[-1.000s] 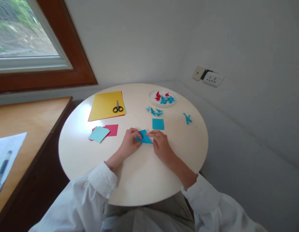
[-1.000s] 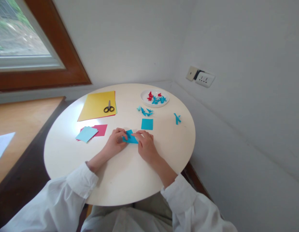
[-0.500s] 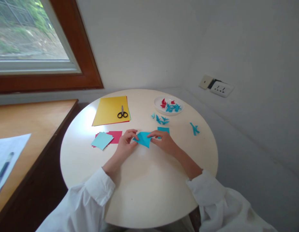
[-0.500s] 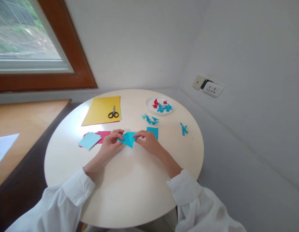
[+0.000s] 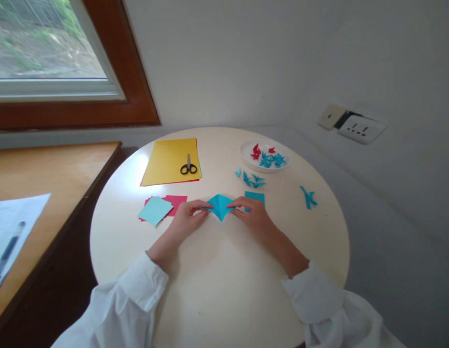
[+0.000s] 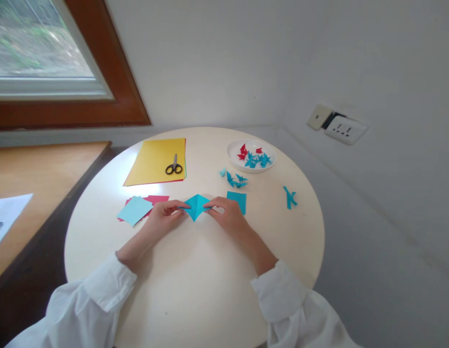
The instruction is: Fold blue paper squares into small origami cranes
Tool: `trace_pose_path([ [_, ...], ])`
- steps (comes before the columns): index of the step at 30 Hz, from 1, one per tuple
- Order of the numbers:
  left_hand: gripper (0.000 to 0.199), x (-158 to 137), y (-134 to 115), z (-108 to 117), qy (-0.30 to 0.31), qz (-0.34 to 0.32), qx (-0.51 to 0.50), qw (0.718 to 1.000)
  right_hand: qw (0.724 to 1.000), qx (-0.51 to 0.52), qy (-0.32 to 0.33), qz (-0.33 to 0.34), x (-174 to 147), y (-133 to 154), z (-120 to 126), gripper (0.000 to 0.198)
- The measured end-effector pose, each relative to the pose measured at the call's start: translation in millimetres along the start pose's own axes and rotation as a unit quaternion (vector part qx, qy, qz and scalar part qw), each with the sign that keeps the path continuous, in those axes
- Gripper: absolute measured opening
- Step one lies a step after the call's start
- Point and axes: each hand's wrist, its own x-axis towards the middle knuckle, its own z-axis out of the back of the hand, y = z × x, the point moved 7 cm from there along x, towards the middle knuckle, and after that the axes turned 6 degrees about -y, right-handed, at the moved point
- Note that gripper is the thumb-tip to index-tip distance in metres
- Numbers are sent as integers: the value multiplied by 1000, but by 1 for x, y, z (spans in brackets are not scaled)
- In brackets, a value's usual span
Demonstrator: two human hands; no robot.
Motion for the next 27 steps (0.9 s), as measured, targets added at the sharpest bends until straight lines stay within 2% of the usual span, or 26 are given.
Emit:
trace_pose_path([
  [5,14,1,-4,2,2,-22,7,1000,999,24,-10,-23,1,-4,1,9],
  [14,8,-3,-6,-6,-4,-11,-27,1000,993,61,-29,-96,-4,-11,-9,9],
  [19,6,-3,-1,-7,-20,-7,-42,999,995,37,-34,-92,-5,-9,-12,11],
  [23,4,-2,4,-11,-9,-15,-41,999,997,9,-25,-79,-5,-6,-13,12],
  [27,4,-3,8,-13,-16,-16,-28,999,996,34,-30,-77,-5,-5,-15,10],
])
